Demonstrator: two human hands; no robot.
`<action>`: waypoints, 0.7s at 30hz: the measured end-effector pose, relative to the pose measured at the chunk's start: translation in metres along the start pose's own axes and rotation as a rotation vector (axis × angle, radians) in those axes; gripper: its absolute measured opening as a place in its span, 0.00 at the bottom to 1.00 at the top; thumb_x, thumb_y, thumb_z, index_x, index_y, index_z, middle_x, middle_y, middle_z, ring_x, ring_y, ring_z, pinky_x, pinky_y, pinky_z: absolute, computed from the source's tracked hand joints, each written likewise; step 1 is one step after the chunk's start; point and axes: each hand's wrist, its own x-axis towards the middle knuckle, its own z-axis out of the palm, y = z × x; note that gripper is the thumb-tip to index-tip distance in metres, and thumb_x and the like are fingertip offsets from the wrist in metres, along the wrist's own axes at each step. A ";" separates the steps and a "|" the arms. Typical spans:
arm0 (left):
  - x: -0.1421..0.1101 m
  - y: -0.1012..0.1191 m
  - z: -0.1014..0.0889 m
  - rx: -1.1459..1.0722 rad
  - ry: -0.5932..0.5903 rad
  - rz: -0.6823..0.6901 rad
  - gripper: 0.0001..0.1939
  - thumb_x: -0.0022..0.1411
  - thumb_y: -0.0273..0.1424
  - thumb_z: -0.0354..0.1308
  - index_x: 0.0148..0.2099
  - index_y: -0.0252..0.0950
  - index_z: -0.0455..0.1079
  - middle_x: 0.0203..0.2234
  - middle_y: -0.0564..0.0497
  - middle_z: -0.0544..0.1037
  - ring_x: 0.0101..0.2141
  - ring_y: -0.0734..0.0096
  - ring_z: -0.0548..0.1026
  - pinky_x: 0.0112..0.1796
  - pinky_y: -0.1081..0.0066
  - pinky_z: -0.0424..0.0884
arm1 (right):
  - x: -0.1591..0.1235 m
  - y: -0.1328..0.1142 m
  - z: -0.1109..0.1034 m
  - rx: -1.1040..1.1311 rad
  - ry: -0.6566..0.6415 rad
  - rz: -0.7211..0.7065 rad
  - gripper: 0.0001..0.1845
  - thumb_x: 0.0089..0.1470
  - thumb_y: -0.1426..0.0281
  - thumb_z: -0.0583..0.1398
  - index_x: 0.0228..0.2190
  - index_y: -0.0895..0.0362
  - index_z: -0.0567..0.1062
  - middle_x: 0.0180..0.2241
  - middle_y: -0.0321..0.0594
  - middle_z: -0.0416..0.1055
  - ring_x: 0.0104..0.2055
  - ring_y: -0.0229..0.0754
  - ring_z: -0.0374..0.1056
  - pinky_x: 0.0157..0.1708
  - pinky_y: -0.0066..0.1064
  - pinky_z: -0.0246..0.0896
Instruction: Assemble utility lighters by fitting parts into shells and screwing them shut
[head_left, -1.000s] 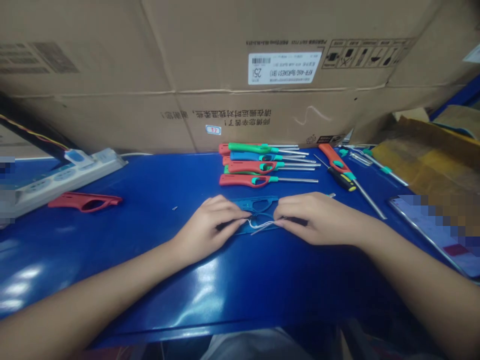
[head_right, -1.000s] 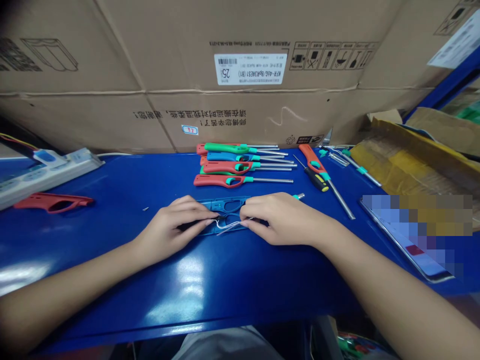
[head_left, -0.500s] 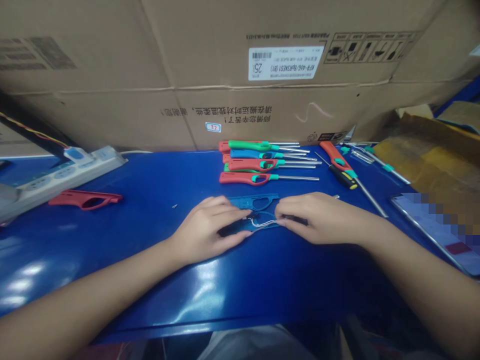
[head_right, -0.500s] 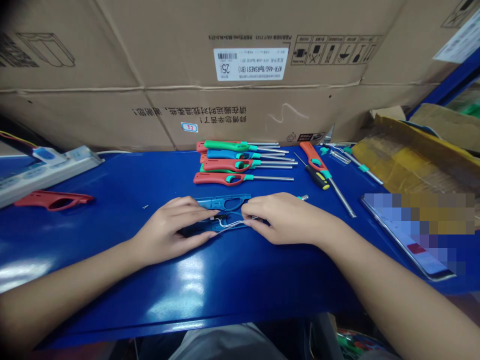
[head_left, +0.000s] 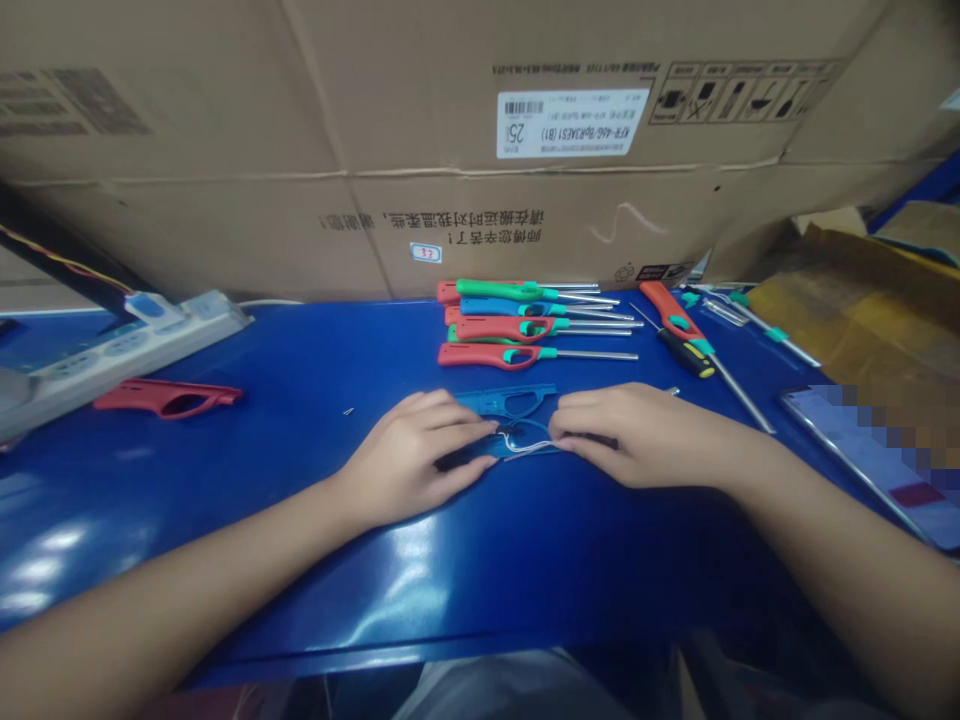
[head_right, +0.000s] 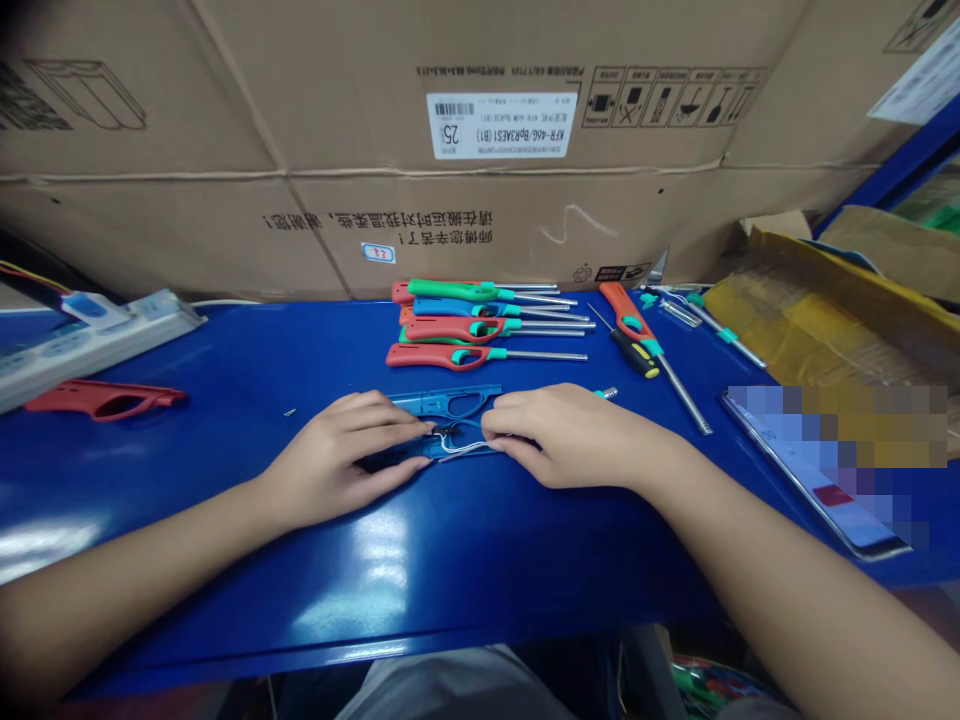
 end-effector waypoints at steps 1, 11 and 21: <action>0.000 0.000 0.000 0.001 0.001 0.001 0.15 0.68 0.35 0.63 0.54 0.37 0.76 0.45 0.46 0.83 0.41 0.63 0.78 0.44 0.62 0.71 | 0.000 0.000 0.000 0.001 0.001 0.002 0.11 0.69 0.67 0.52 0.35 0.54 0.72 0.35 0.36 0.72 0.36 0.39 0.68 0.35 0.31 0.56; 0.002 0.002 -0.004 0.189 -0.019 0.096 0.13 0.69 0.35 0.61 0.53 0.37 0.77 0.44 0.49 0.83 0.40 0.62 0.77 0.38 0.64 0.70 | 0.000 0.001 0.003 0.018 0.023 0.013 0.10 0.68 0.66 0.53 0.39 0.53 0.73 0.37 0.35 0.74 0.37 0.39 0.69 0.36 0.31 0.57; 0.004 0.012 -0.007 0.320 -0.117 0.100 0.14 0.74 0.36 0.54 0.52 0.35 0.77 0.45 0.48 0.83 0.42 0.59 0.79 0.40 0.61 0.74 | 0.001 0.001 0.004 0.054 0.019 -0.004 0.10 0.68 0.67 0.53 0.39 0.53 0.74 0.37 0.36 0.75 0.38 0.40 0.70 0.37 0.31 0.58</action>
